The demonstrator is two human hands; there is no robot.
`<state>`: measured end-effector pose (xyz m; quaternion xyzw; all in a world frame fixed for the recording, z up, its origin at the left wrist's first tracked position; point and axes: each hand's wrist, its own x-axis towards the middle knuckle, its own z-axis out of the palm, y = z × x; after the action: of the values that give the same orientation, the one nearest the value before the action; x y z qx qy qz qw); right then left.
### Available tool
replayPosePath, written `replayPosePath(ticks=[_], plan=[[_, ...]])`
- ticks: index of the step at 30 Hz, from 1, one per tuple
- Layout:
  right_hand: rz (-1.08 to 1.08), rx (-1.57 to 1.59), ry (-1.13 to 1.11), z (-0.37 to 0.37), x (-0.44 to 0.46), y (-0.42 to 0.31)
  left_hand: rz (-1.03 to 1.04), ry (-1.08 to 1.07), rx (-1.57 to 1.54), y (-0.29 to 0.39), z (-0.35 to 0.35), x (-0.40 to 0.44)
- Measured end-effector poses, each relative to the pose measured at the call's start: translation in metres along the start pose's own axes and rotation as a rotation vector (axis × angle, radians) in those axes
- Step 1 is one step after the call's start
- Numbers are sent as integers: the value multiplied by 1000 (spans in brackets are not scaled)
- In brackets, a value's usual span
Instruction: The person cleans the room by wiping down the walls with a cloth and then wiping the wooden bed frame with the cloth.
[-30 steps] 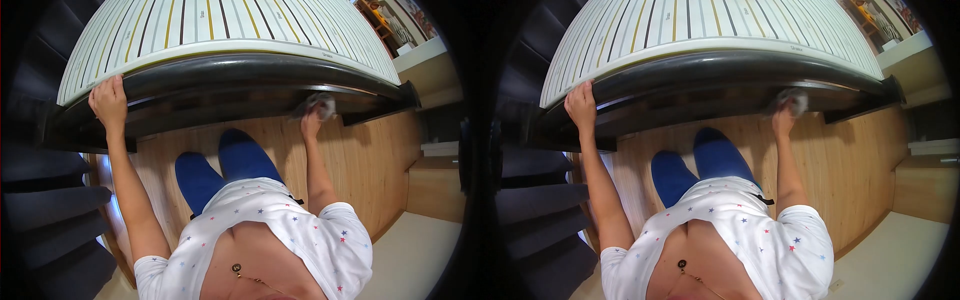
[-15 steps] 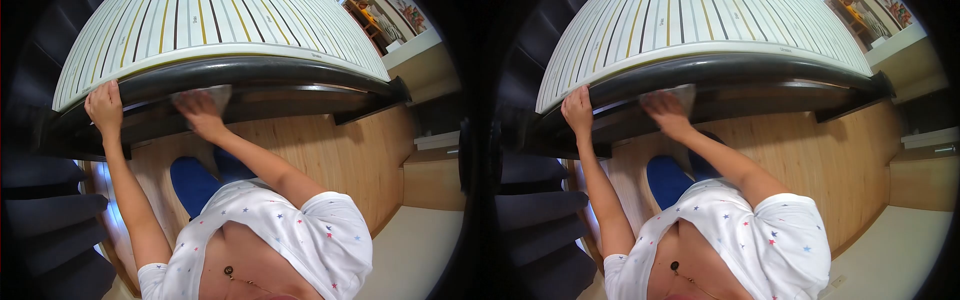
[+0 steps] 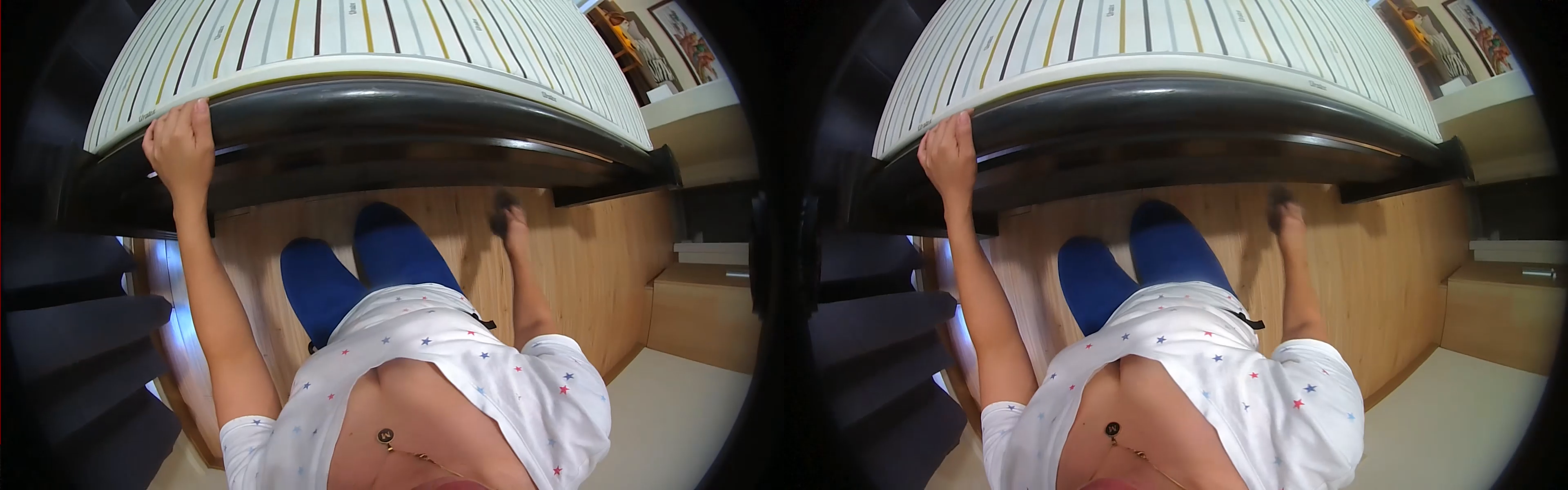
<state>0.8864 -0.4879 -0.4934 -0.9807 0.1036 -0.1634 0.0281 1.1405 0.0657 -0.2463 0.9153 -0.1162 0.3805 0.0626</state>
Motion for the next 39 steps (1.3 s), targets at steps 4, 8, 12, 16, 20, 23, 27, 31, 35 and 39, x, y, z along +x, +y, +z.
replayPosePath(ticks=[4, 8, 12, 16, 20, 23, 27, 31, 35, 39], plan=[[341, 147, -89, -32, -13, -5, 8, -20, -99, -2, -3, -2], [321, 329, -179, -40, 22, -67, 9, 264, -355, 29, -14, -32], [60, 712, -207, -56, 56, -187, -345, 30, -737, 84, -2, -138], [-411, 1046, -511, -109, 61, -302, -1840, -568, -1778, 113, 16, -222], [-827, 886, -468, -135, 80, -329, -1521, -208, -2120, 96, 19, -239], [-606, 890, -217, -146, 108, -317, -1340, 144, -1666, 67, 27, -219], [-429, 666, 66, -124, 146, -272, -916, 360, -1101, 9, 18, -151], [-367, 301, 110, -100, 163, -254, -694, 370, -355, -57, 63, -100], [-344, 195, 212, -67, 165, -255, -603, 64, -213, -18, 75, -90], [-327, 174, 255, -62, 163, -258, -537, 150, -426, 75, 67, -111]])
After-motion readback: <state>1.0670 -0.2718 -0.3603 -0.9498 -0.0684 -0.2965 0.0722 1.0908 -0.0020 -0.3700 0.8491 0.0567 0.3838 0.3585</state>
